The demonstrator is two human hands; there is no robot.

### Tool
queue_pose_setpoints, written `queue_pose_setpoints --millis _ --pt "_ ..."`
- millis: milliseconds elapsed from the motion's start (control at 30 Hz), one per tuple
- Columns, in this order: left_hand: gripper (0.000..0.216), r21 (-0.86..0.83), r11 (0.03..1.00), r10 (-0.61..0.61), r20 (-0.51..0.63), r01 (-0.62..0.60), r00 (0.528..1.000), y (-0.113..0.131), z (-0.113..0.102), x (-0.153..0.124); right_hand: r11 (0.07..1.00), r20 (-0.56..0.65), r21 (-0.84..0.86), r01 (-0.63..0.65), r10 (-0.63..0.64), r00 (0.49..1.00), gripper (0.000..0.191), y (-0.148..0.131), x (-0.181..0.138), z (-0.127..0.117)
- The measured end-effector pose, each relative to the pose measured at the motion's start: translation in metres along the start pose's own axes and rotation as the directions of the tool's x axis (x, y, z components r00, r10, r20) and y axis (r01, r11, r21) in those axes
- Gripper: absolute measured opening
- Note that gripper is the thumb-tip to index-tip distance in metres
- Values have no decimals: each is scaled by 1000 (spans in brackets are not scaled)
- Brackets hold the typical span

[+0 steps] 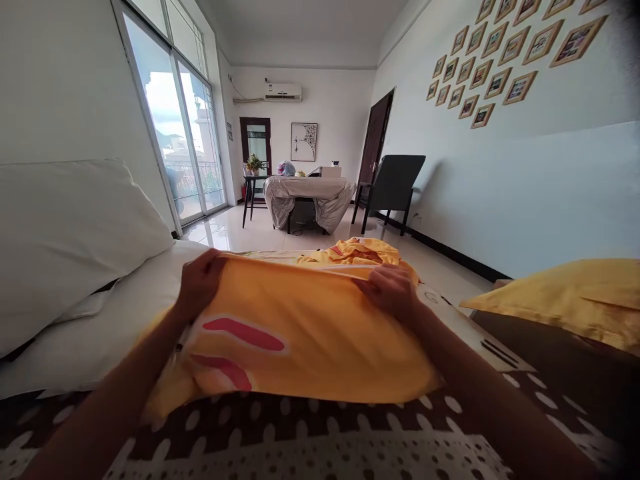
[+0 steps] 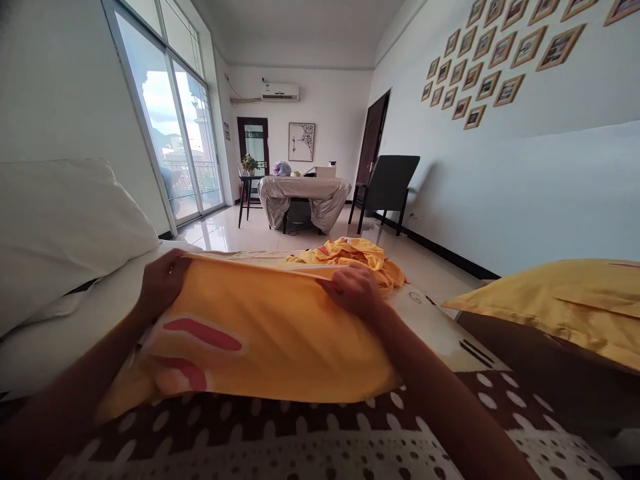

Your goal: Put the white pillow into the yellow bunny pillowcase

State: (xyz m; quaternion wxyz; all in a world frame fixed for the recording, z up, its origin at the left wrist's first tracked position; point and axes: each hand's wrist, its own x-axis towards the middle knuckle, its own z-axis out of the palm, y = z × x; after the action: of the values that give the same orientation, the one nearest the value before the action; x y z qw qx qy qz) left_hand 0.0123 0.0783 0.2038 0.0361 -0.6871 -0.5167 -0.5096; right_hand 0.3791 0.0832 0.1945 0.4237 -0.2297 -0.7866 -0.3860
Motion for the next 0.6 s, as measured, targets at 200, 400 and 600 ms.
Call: queue_pose_setpoints --millis 200,400,600 --pt "48 87 978 76 694 -189 716 -35 -8 -8 984 497 -1 -181 157 854 45 16 -48 -20" --pt "43 160 923 130 727 -350 675 -51 -11 -30 819 813 85 -567 272 515 19 17 -60 -28" --pt "35 390 866 2 625 -314 781 -41 -3 -17 864 700 -60 -500 393 596 16 40 -62 -12"
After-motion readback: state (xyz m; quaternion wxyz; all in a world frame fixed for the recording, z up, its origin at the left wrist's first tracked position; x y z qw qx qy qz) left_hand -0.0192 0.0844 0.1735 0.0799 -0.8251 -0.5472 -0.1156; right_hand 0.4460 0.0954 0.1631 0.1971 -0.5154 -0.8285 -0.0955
